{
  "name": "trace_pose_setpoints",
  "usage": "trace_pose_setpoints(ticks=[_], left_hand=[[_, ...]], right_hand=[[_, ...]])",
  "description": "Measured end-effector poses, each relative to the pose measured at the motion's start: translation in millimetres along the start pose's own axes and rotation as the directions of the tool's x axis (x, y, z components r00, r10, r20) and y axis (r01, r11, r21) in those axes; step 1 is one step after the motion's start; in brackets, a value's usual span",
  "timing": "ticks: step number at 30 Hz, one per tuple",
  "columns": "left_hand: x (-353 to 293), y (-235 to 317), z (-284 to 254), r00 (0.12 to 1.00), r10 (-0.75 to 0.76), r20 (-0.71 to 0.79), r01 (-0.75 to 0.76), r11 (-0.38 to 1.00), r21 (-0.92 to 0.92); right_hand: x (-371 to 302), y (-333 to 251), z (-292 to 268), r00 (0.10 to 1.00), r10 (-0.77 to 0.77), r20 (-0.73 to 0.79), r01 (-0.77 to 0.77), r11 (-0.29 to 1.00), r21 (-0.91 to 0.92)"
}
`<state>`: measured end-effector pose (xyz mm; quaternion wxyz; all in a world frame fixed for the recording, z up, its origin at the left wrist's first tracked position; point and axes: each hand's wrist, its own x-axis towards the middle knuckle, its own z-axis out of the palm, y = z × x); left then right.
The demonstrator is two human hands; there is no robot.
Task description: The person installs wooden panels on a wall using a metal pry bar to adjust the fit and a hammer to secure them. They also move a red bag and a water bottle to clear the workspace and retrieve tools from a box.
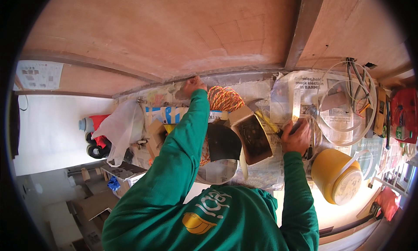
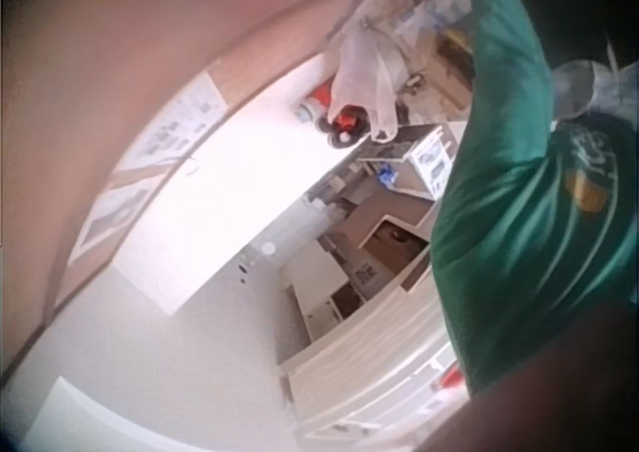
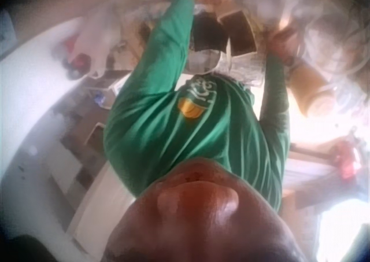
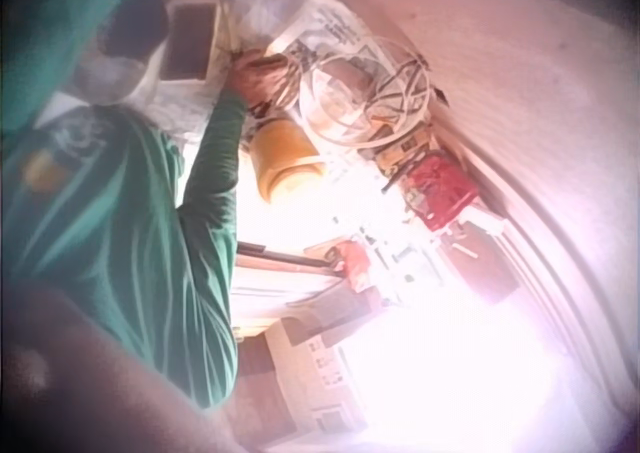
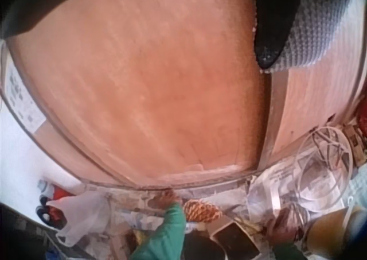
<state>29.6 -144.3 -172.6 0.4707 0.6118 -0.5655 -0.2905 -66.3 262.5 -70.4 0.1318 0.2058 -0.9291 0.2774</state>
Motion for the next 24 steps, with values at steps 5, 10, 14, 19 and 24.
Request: trace_pose_setpoints(ticks=[5, 10, 14, 19, 24], left_hand=[[19.6, 35.9, -25.5, 0.848, -0.439, 0.296, 0.503, 0.843, -0.192], [61.8, 67.0, -98.8, 0.687, -0.378, 0.620, 0.711, 0.176, -0.681], [63.0, 66.6, -125.6, 0.693, -0.553, 0.462, 0.605, 0.098, -0.790], [28.4, 66.4, -68.4, 0.611, -0.675, 0.413, 0.783, 0.439, -0.441], [46.5, 67.7, -12.5, 0.711, -0.659, 0.244, 0.603, 0.750, 0.271]], right_hand=[[-1.0, -2.0, -1.6, 0.999, 0.002, 0.033, -0.002, 1.000, 0.001], [1.5, -0.2, -2.4, 0.999, 0.015, 0.037, -0.016, 1.000, 0.012], [0.6, -2.9, -2.3, 1.000, -0.004, 0.010, 0.004, 1.000, -0.006], [-0.3, -0.2, 0.6, 0.999, 0.009, 0.039, -0.009, 1.000, -0.001], [-3.6, -3.2, -1.0, 0.997, 0.042, 0.059, -0.043, 0.999, 0.018]])
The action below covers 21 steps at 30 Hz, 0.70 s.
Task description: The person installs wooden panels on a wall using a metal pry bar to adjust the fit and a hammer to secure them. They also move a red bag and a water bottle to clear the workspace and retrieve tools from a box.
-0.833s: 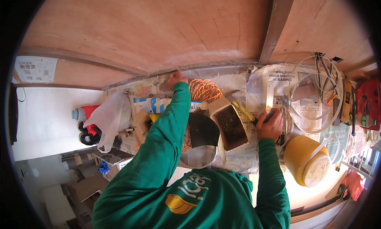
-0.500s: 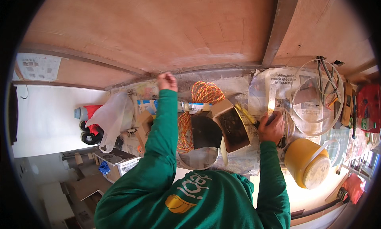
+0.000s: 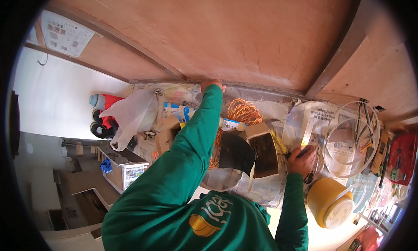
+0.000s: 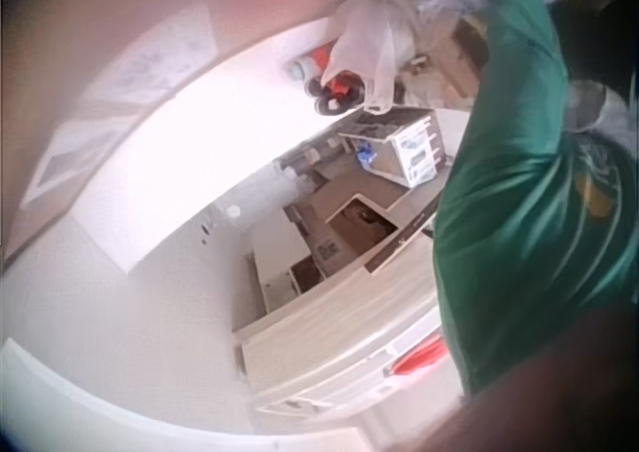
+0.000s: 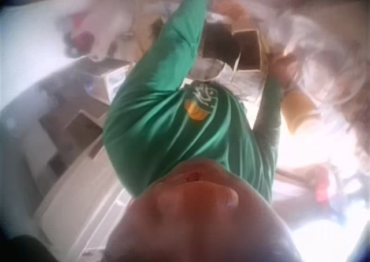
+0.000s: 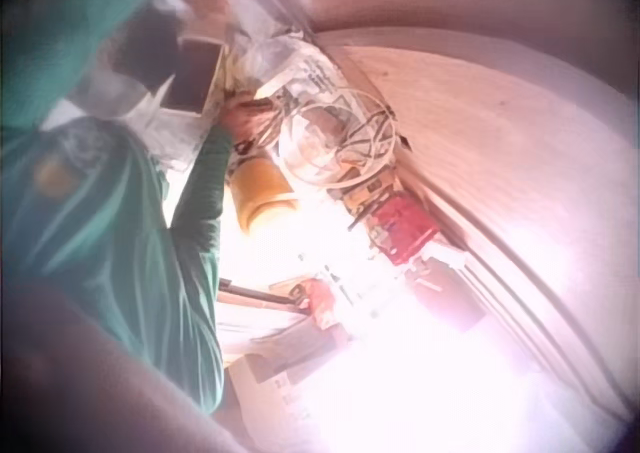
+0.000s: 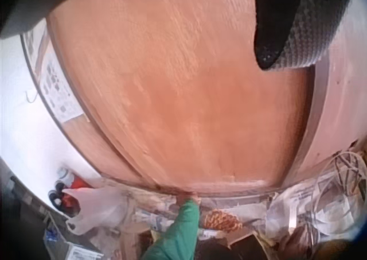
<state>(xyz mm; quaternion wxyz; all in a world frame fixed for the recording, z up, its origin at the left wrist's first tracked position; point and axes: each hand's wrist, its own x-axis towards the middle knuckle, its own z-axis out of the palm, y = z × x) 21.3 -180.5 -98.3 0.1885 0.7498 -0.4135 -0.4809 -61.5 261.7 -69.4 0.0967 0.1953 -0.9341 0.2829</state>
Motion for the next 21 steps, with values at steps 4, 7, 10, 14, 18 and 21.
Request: trace_pose_setpoints(ticks=[4, 7, 10, 14, 18, 21], left_hand=[[47.1, -8.5, 15.0, 0.998, 0.046, -0.033, -0.031, 0.935, 0.353], [83.4, -21.5, -20.0, 0.991, 0.108, -0.073, -0.074, 0.926, 0.370], [26.3, -11.4, 11.1, 0.999, 0.007, 0.051, -0.004, 0.998, -0.067], [-25.5, 2.2, -5.0, 1.000, 0.008, -0.017, -0.013, 0.954, -0.298], [-1.5, -0.7, -7.1, 0.999, -0.027, 0.018, 0.032, 0.894, -0.448], [14.3, -1.4, -2.6, 0.999, -0.044, -0.026, 0.029, 0.904, -0.426]], right_hand=[[1.0, -2.7, -0.5, 0.999, -0.029, 0.014, 0.029, 0.999, -0.014], [-3.1, -1.3, 7.6, 0.985, -0.170, -0.031, 0.168, 0.984, -0.060], [0.9, 12.0, 1.4, 0.990, -0.126, -0.058, 0.112, 0.973, -0.201], [7.3, 5.4, -0.9, 0.999, -0.035, -0.037, 0.035, 0.999, 0.013], [6.6, -0.5, -6.5, 0.999, -0.014, -0.030, 0.016, 0.997, 0.075], [5.0, -2.8, -5.2, 0.999, 0.006, -0.037, -0.003, 0.996, 0.084]])
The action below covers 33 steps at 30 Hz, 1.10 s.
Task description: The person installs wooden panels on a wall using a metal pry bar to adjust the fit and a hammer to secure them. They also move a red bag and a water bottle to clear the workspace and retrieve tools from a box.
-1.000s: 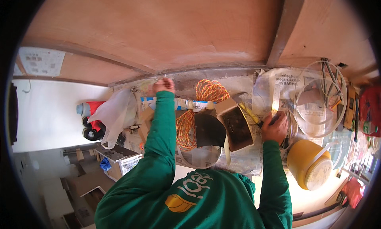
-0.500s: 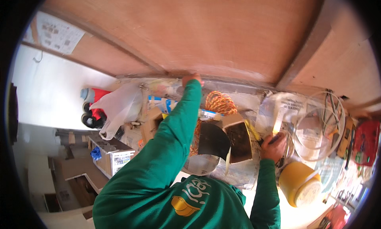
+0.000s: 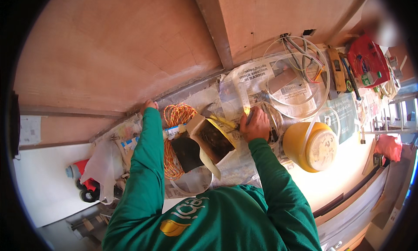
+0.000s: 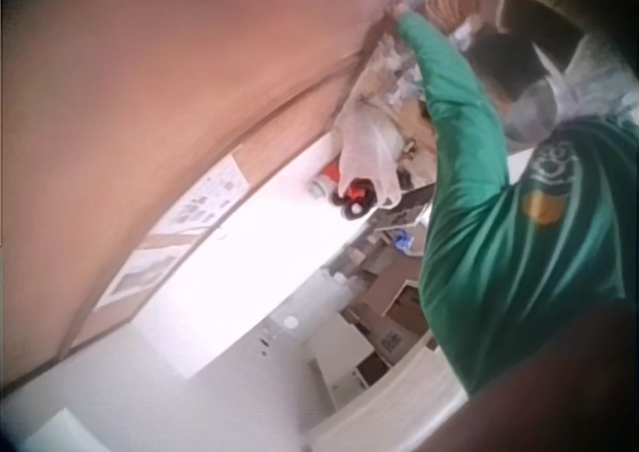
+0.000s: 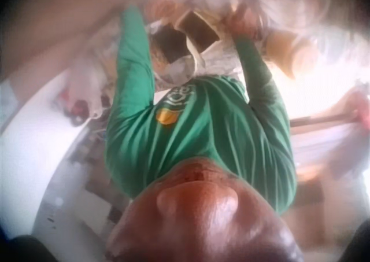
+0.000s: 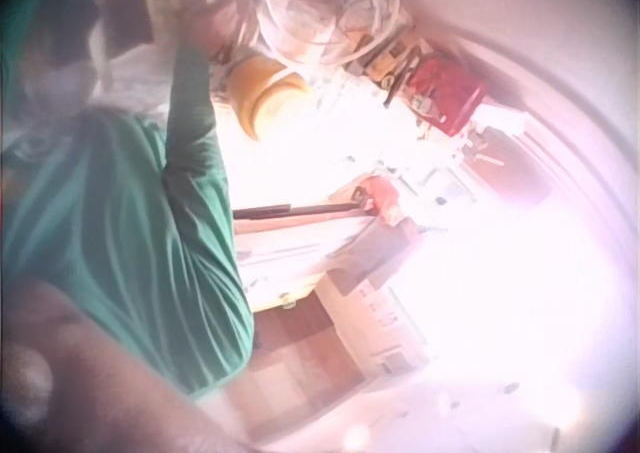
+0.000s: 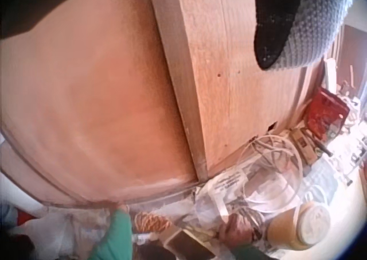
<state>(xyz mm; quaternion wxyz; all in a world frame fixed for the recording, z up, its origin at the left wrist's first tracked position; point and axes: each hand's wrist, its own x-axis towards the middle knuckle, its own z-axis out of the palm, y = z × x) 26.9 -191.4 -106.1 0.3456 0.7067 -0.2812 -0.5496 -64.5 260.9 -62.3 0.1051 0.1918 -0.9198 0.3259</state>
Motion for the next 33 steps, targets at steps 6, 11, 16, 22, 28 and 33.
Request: trace_pose_setpoints(ticks=[6, 11, 16, 22, 28, 33], left_hand=[[2.0, 5.5, -9.9, 0.989, 0.127, 0.074, -0.137, 0.978, 0.159], [-86.9, 33.0, -29.3, 0.869, 0.237, 0.434, -0.282, 0.959, 0.041], [-305.8, 15.7, -43.8, 0.313, 0.124, 0.942, -0.514, 0.856, 0.058], [-393.4, -54.7, -100.5, -0.169, -0.093, 0.981, -0.611, 0.791, -0.030], [-387.4, -73.7, -162.7, -0.439, 0.355, 0.825, -0.752, 0.357, -0.554], [-383.2, -40.5, -232.3, -0.168, 0.483, 0.860, -0.794, 0.451, -0.408]], right_hand=[[0.0, -0.7, -1.8, 1.000, -0.003, 0.005, 0.003, 1.000, -0.017], [0.7, 7.7, -4.1, 1.000, -0.002, -0.013, 0.002, 1.000, 0.007], [-3.2, 13.1, -8.2, 0.999, -0.023, -0.041, 0.021, 0.999, -0.046], [-16.2, 32.5, 31.1, 1.000, -0.013, -0.009, 0.012, 0.998, -0.064], [-11.6, 13.1, 12.5, 0.984, -0.106, -0.144, 0.107, 0.994, -0.002], [-19.0, 15.1, 7.0, 0.990, -0.132, -0.054, 0.129, 0.991, -0.045]])
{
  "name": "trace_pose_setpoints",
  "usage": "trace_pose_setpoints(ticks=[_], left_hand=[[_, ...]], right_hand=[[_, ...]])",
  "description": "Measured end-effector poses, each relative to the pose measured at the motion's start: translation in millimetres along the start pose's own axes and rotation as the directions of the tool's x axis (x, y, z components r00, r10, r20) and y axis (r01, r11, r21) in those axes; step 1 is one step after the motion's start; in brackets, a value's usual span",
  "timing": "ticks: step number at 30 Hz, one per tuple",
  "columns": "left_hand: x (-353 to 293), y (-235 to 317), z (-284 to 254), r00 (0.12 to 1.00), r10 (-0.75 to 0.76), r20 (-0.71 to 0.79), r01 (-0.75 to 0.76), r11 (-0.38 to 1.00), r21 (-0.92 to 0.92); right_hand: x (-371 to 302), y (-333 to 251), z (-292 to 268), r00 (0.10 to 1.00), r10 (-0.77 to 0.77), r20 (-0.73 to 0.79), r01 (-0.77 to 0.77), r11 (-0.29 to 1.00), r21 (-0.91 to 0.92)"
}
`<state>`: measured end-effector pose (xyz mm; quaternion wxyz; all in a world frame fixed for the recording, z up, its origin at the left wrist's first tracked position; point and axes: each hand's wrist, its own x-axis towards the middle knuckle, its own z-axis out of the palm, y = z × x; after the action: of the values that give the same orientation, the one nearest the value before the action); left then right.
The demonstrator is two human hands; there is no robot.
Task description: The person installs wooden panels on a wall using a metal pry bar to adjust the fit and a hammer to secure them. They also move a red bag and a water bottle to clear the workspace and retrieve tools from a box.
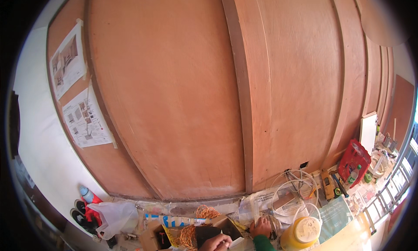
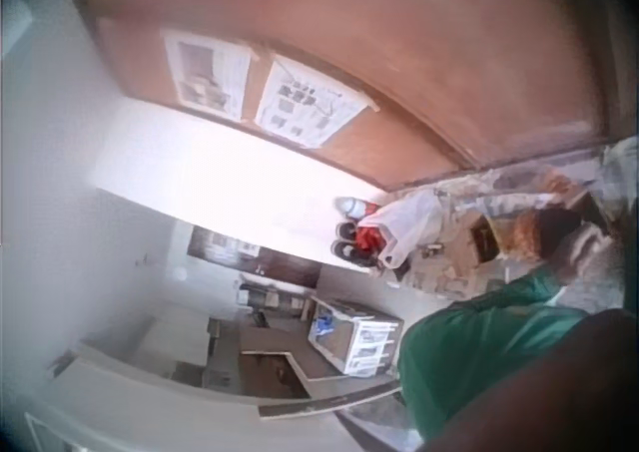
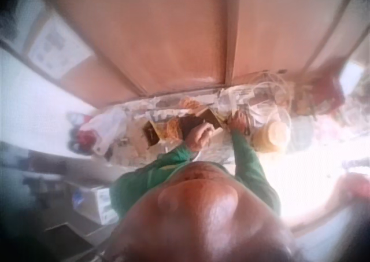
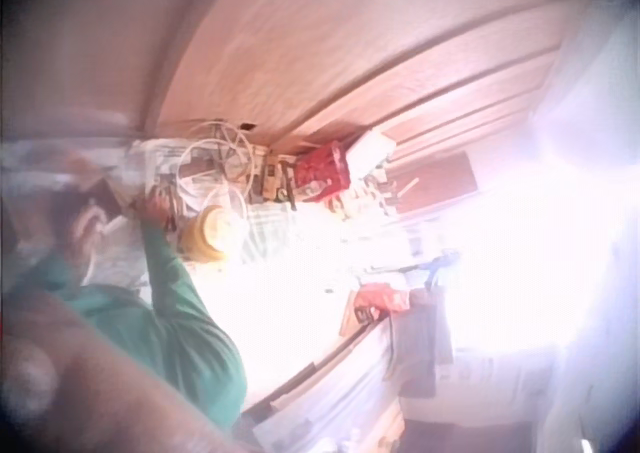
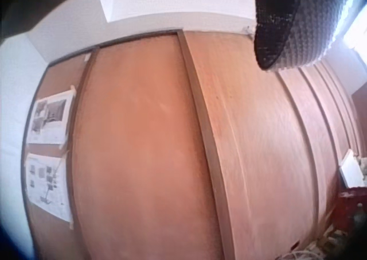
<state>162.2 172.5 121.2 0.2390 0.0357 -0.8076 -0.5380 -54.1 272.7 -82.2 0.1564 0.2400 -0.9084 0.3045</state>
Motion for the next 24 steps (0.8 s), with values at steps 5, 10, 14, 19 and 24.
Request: trace_pose_setpoints(ticks=[5, 10, 14, 19, 24], left_hand=[[-66.1, -1.4, -46.9, 0.968, -0.018, -0.250, 0.082, 0.966, 0.245], [-183.1, -57.5, -94.9, 0.912, -0.047, -0.407, 0.202, 0.916, 0.347], [-266.5, -44.2, -122.3, 0.808, -0.260, -0.530, 0.447, 0.856, 0.261], [-346.2, -21.7, -143.1, 0.730, -0.086, -0.678, 0.491, 0.755, 0.434], [-383.6, -14.8, -149.6, 0.575, -0.580, -0.577, 0.553, 0.795, -0.249]], right_hand=[[7.8, 11.3, -1.9, 0.981, 0.084, 0.173, -0.084, 0.996, -0.006], [25.5, -21.0, -46.4, 0.887, 0.319, 0.333, -0.303, 0.948, -0.102], [-12.8, -55.4, -55.3, 0.960, 0.253, 0.118, -0.264, 0.960, 0.093], [-104.6, -175.7, -86.1, 0.989, 0.103, 0.104, -0.125, 0.962, 0.242], [-221.2, -270.8, -103.1, 0.767, -0.491, 0.413, 0.099, 0.727, 0.679]])
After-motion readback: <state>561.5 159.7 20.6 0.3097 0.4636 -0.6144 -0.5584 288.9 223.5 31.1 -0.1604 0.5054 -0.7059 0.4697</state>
